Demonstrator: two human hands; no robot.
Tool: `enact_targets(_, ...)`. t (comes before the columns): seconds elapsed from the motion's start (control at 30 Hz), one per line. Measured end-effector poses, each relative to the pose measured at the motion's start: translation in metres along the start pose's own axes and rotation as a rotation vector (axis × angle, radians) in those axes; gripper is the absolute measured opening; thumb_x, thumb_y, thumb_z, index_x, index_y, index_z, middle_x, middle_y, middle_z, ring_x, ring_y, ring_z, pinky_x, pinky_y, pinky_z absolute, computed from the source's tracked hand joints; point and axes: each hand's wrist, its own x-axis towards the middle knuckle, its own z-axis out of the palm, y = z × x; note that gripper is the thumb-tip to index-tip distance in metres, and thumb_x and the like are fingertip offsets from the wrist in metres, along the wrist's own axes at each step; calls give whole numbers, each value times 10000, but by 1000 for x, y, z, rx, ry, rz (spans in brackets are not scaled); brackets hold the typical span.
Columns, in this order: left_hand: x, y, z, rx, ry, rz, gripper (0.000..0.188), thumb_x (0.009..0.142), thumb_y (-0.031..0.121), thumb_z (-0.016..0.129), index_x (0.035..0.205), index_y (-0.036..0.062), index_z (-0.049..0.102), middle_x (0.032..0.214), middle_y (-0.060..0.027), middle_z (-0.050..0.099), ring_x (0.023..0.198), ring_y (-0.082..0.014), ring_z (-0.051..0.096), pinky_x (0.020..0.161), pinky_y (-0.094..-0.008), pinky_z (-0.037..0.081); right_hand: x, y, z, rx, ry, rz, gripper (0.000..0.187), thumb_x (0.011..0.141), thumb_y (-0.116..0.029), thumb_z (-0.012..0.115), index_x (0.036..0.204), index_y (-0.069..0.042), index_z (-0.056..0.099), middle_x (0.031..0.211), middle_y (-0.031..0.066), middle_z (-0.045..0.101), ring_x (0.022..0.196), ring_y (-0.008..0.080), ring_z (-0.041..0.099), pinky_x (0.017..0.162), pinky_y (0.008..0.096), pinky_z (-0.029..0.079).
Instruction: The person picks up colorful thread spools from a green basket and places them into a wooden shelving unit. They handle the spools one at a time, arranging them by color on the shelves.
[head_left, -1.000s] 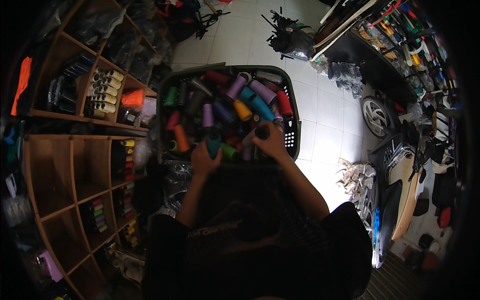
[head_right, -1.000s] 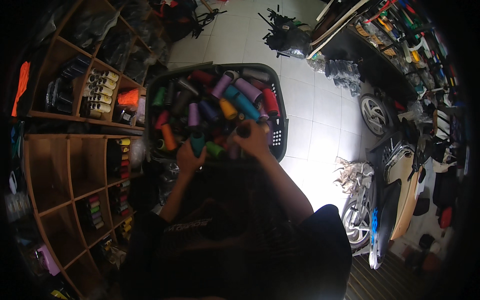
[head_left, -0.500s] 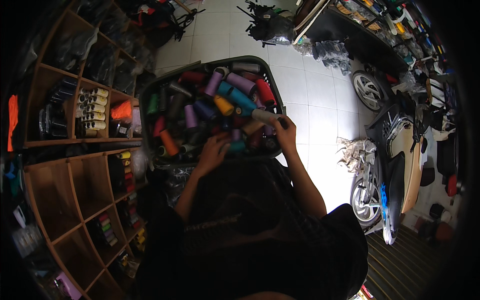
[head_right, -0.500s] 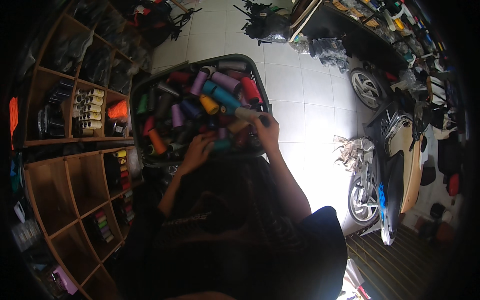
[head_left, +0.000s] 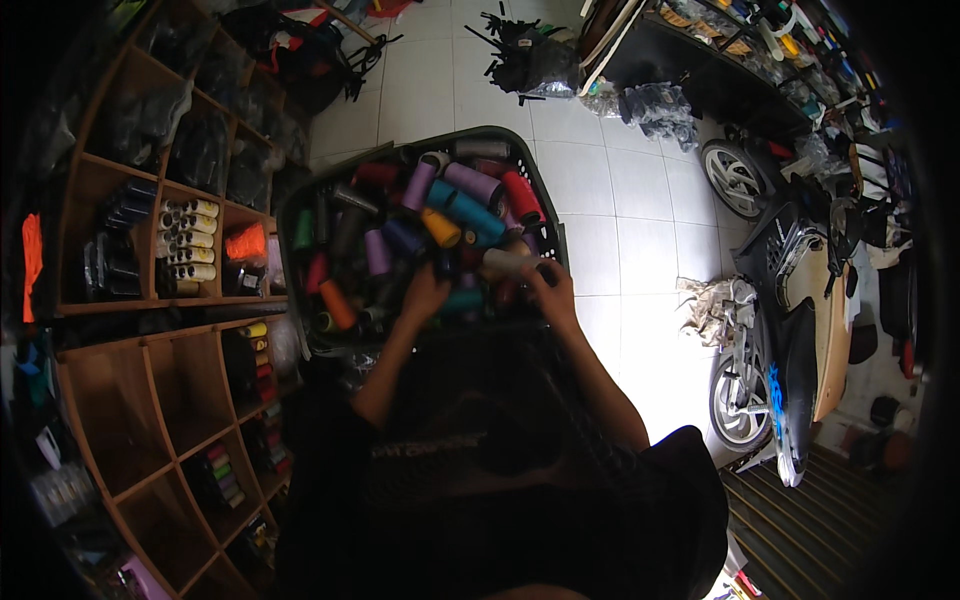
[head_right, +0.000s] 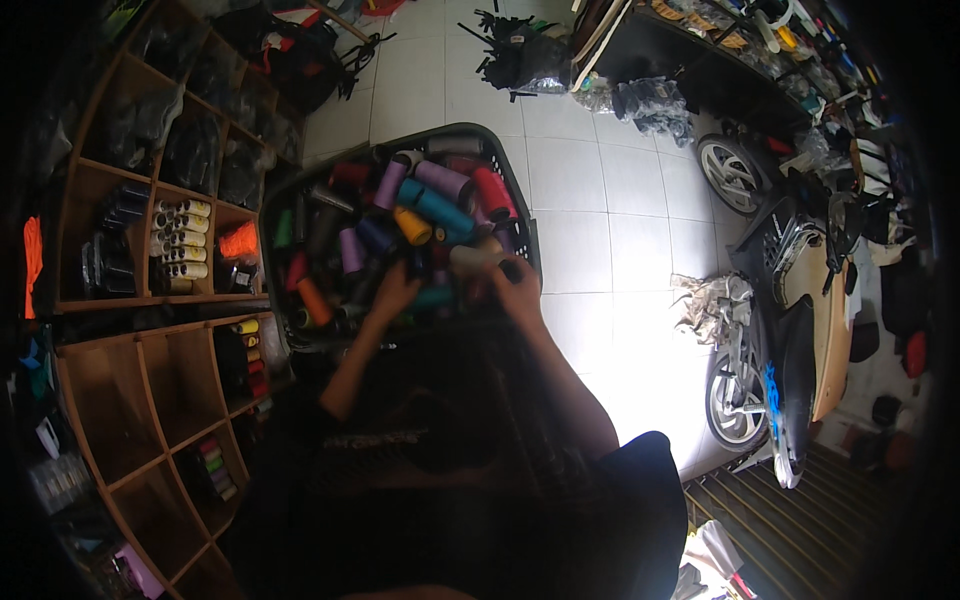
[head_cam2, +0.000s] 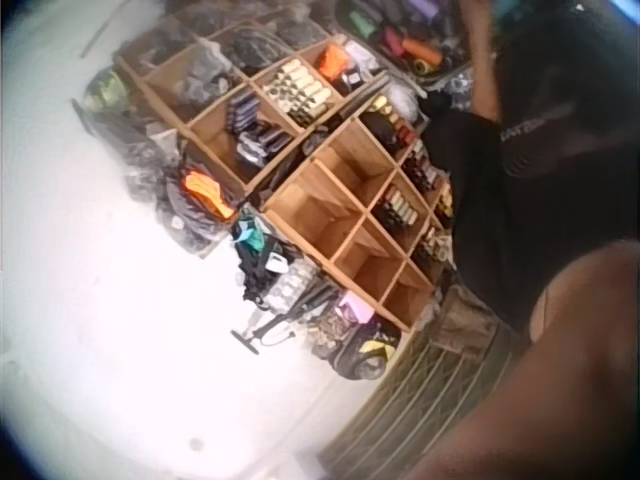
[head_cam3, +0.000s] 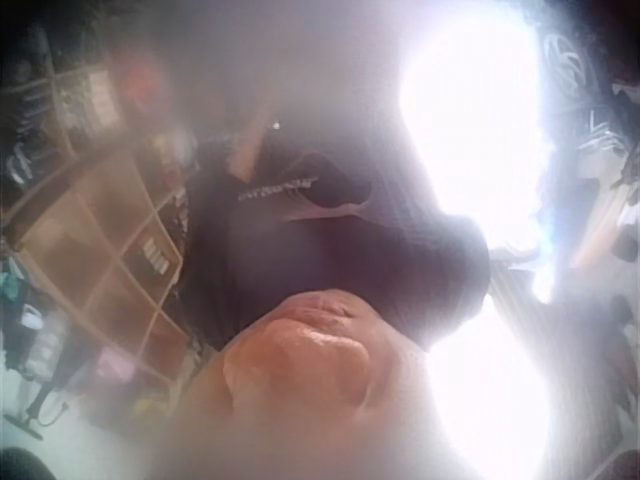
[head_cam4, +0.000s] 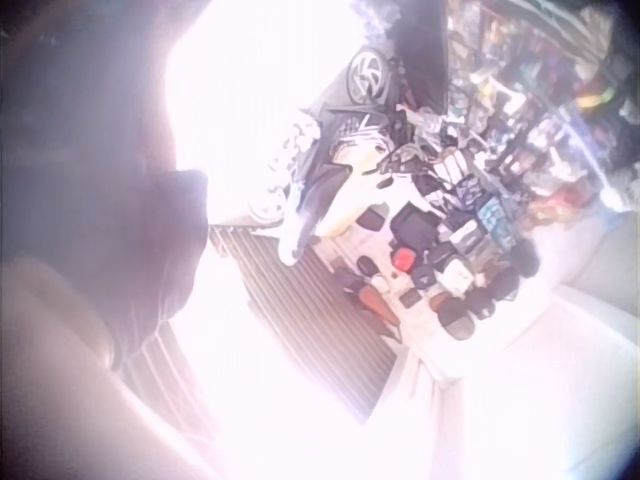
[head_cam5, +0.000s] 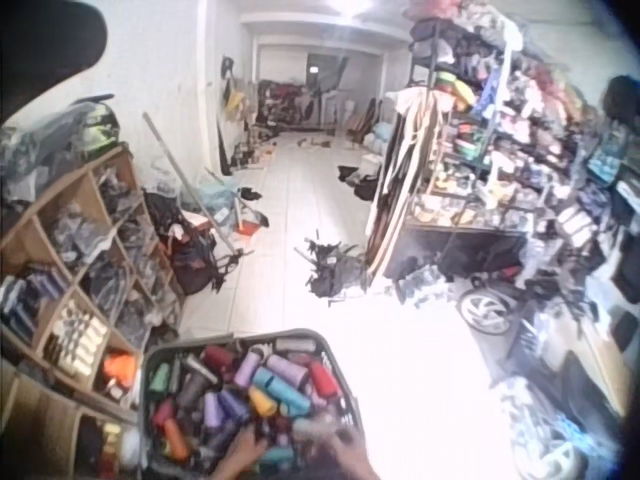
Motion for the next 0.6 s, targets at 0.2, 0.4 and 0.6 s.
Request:
enact_targets(0.2,-43,18,-15,-263,264,42,518,851,273,742,1261,11,564,1192,-162,628,1133,-282,605,984,-379,465,-11,-13,28,148,-302,113,567,862,-346,775,1280,-37,549,1188,126,603,1012,199,640,793,302,549)
enact_targets(0.4,-69,59,-39,-639,260,-64,430,933,297,681,1238,14,570,1244,-122,624,1143,-226,588,988,-361,456,-18,-14,61,-100,-533,-110,604,838,-296,805,1318,-82,509,1201,109,607,1103,203,602,950,352,484)
enact_targets(0.6,-81,46,-45,-1079,276,-294,380,954,342,629,1179,39,579,1083,-114,687,991,-189,644,888,-324,492,-18,-44,88,-312,-862,-275,556,843,-388,779,1245,-58,582,1223,159,619,1092,274,631,913,372,510)
